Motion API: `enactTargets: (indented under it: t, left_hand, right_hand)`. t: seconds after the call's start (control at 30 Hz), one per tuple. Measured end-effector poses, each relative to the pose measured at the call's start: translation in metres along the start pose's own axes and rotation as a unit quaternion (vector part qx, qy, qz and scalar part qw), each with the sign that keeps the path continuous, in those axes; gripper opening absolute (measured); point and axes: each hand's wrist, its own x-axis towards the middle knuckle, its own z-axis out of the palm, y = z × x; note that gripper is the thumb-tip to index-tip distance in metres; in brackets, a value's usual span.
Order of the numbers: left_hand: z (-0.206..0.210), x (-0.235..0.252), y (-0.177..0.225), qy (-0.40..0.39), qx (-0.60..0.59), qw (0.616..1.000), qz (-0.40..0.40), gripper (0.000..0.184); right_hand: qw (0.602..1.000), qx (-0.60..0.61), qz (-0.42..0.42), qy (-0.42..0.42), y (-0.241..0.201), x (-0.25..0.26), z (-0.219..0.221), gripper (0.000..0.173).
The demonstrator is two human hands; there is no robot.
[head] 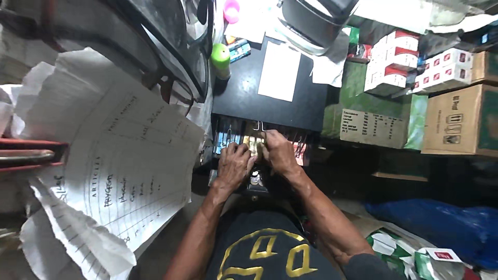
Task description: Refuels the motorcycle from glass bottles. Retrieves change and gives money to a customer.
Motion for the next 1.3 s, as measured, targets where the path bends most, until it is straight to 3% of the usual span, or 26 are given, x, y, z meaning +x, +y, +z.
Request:
enactTargets:
  t: [0.1, 0.17, 0.37, 0.67, 0.83, 1.03, 1.17, 1.3]
  left_hand:
    - [0.001, 0.001, 0.002, -0.018, 0.005, 1.0, -0.007, 0.047]
    - [0.0, 0.0, 0.002, -0.026, 0.008, 1.0, -0.006, 0.049]
    - [0.001, -0.01, 0.0, 0.019, 0.015, 1.0, 0.012, 0.045]
    - [0.006, -0.021, 0.004, 0.032, 0.006, 0.999, -0.027, 0.053]
    - [0.006, -0.022, 0.003, 0.053, -0.008, 0.998, -0.021, 0.06]
    - [-0.014, -0.063, 0.013, 0.121, -0.109, 0.985, 0.048, 0.042]
    - [-0.02, -0.106, 0.018, 0.144, -0.121, 0.982, 0.031, 0.031]
    - [-0.022, -0.126, 0.013, 0.125, -0.1, 0.987, 0.0, 0.028]
  right_hand:
    - [0.996, 0.061, 0.012, 0.068, -0.006, -0.005, -0.033, 0.035]
    - [0.995, 0.067, -0.023, 0.067, -0.013, -0.003, -0.043, 0.04]
    - [0.993, 0.066, -0.093, 0.041, -0.019, -0.01, -0.022, 0.033]
    - [0.996, 0.032, 0.013, -0.081, -0.013, -0.018, 0.015, 0.028]
    - [0.995, 0.097, -0.004, 0.013, -0.01, -0.025, -0.012, 0.028]
    - [0.987, 0.13, 0.025, 0.092, 0.026, -0.065, -0.06, 0.024]
    - [0.99, 0.116, 0.067, 0.04, 0.043, -0.098, -0.07, 0.021]
    - [0.988, 0.094, 0.073, -0.095, 0.041, -0.117, -0.058, 0.023]
